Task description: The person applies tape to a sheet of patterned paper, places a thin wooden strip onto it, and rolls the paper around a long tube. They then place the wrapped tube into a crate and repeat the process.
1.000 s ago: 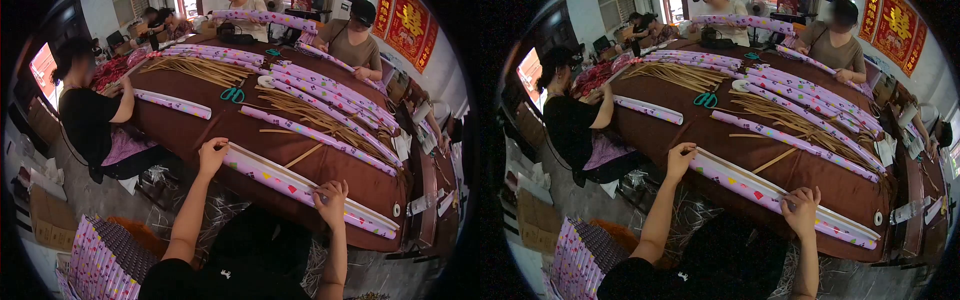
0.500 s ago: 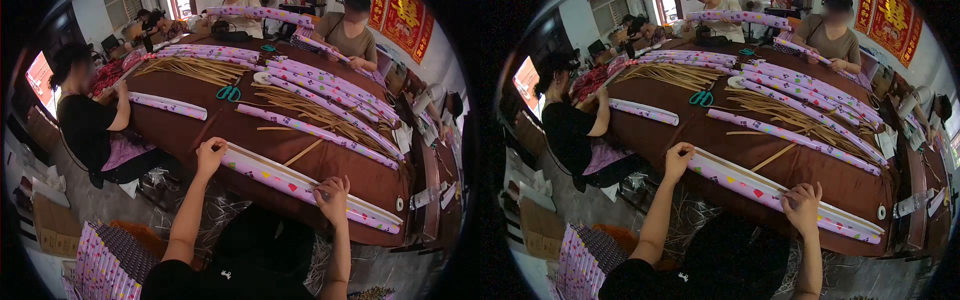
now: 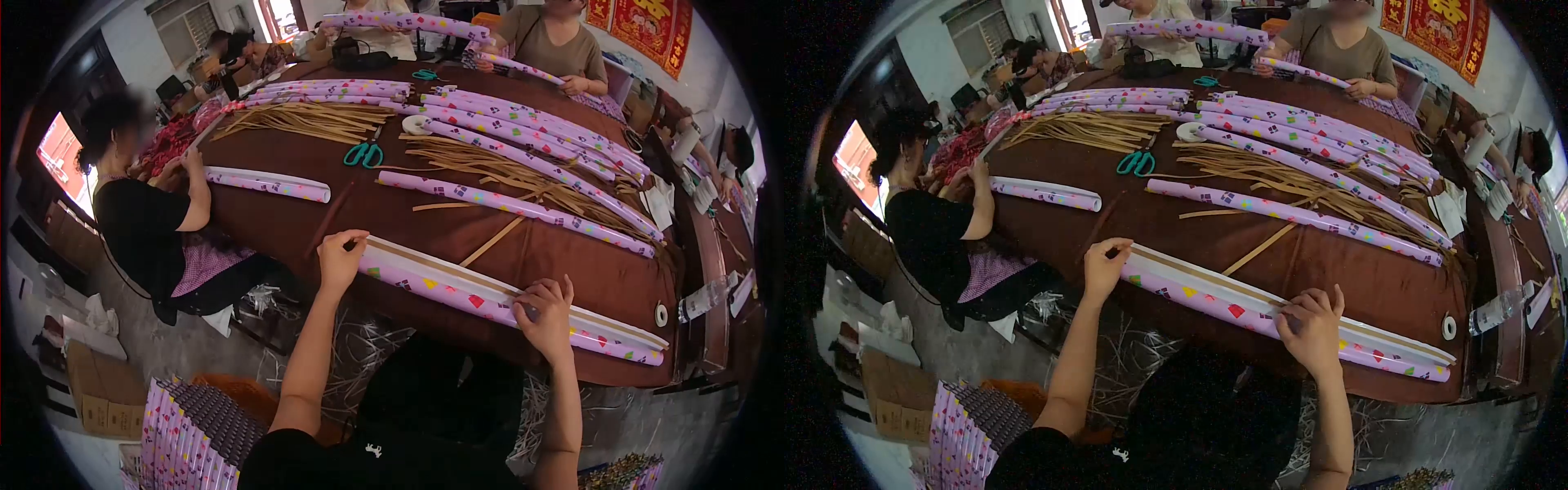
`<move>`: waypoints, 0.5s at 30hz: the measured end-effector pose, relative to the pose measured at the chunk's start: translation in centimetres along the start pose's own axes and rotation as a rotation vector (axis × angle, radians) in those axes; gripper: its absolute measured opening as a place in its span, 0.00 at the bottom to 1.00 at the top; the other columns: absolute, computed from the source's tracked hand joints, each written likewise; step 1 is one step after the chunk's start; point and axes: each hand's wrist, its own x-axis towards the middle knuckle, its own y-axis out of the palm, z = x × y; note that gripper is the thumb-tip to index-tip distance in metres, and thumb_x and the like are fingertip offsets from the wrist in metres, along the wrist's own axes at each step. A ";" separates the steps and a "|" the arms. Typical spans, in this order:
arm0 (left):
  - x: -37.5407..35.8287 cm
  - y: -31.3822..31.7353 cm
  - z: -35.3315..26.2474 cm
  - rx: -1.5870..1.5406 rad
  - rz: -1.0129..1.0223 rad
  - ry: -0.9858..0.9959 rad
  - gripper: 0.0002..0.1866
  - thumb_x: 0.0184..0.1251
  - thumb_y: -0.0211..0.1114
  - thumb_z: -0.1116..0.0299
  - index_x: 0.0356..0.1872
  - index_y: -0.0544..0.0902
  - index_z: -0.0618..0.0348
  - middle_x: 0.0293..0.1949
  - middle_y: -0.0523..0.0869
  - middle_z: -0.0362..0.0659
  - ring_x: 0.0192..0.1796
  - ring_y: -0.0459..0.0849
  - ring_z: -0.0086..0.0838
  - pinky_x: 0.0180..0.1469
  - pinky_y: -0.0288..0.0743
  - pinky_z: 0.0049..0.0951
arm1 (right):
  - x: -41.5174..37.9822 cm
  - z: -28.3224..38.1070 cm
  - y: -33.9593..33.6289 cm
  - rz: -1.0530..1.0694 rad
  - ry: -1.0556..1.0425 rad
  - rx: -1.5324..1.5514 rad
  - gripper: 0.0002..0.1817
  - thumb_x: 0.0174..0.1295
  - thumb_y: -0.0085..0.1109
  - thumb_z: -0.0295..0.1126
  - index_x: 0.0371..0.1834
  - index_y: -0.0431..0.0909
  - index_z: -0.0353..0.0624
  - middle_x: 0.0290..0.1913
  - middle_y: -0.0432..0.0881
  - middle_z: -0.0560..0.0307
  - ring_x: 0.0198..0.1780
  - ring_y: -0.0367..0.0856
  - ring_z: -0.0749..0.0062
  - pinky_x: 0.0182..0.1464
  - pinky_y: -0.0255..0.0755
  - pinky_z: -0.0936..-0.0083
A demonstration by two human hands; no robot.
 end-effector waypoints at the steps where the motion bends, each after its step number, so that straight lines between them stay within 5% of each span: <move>1: 0.0 0.1 -0.1 0.022 -0.019 0.004 0.09 0.60 0.68 0.75 0.42 0.89 0.57 0.34 0.89 0.43 0.41 0.85 0.33 0.48 0.77 0.32 | 0.0 0.0 0.0 -0.001 -0.004 0.001 0.06 0.53 0.67 0.35 0.30 0.87 0.45 0.37 0.84 0.61 0.55 0.76 0.64 0.75 0.44 0.46; 6: 0.7 -0.6 -1.3 0.119 0.014 0.005 0.09 0.61 0.66 0.72 0.41 0.90 0.54 0.34 0.89 0.42 0.40 0.86 0.33 0.47 0.78 0.33 | -0.1 -0.1 0.1 -0.016 -0.003 0.003 0.06 0.53 0.67 0.35 0.29 0.87 0.45 0.37 0.84 0.62 0.54 0.77 0.64 0.75 0.44 0.46; 8: 1.3 -1.1 -1.5 -0.129 0.102 -0.184 0.12 0.67 0.63 0.76 0.50 0.87 0.62 0.37 0.90 0.44 0.40 0.86 0.27 0.45 0.78 0.28 | -0.1 -0.1 0.0 -0.021 -0.002 0.000 0.06 0.53 0.67 0.35 0.29 0.87 0.45 0.37 0.84 0.62 0.54 0.77 0.64 0.75 0.44 0.46; 15: 2.1 -1.7 -1.2 -0.454 0.203 -0.259 0.16 0.69 0.59 0.78 0.56 0.81 0.67 0.37 0.89 0.47 0.38 0.87 0.24 0.43 0.79 0.23 | -0.1 0.1 0.0 -0.032 -0.004 -0.002 0.05 0.53 0.67 0.34 0.29 0.88 0.45 0.36 0.84 0.62 0.53 0.77 0.64 0.75 0.45 0.46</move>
